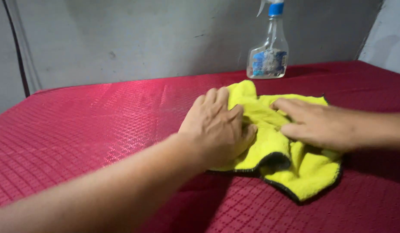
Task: The person is wiping down a red patterned tablecloth on a table using a microfiber cloth.
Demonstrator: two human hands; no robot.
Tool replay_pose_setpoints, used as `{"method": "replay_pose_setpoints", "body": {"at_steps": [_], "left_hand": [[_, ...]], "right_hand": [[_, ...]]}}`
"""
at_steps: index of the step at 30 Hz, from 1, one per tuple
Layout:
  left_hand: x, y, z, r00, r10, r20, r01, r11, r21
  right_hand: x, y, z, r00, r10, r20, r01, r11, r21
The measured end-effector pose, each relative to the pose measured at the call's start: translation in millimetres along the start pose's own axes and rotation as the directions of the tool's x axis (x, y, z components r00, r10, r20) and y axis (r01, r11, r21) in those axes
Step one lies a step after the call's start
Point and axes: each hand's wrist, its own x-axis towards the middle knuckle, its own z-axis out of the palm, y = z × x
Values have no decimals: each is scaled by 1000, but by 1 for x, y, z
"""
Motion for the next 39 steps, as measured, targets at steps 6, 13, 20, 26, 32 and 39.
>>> {"method": "replay_pose_setpoints", "body": {"at_steps": [6,13,20,26,32,39], "left_hand": [[40,-36,53,937,344,59,-348,929,124],[81,-47,70,968,210,135,-220,974,61],[100,-48,67,984,-28,176,15,997,75],[93,-39,56,968,-203,148,219,971,-97],[27,-6,31,976,-179,122,185,982,-36],[-15,-20,31,984,170,58,-146,947,-286]], "right_hand": [[46,37,23,860,-493,-130,334,738,-586],[105,53,27,897,-395,-197,357,912,-204],[110,29,14,958,-57,-281,55,998,-16],[88,18,8,965,110,-237,-145,980,-134],[45,26,31,985,27,-172,-75,958,-277],[-2,44,18,948,-318,19,307,899,-313]]}}
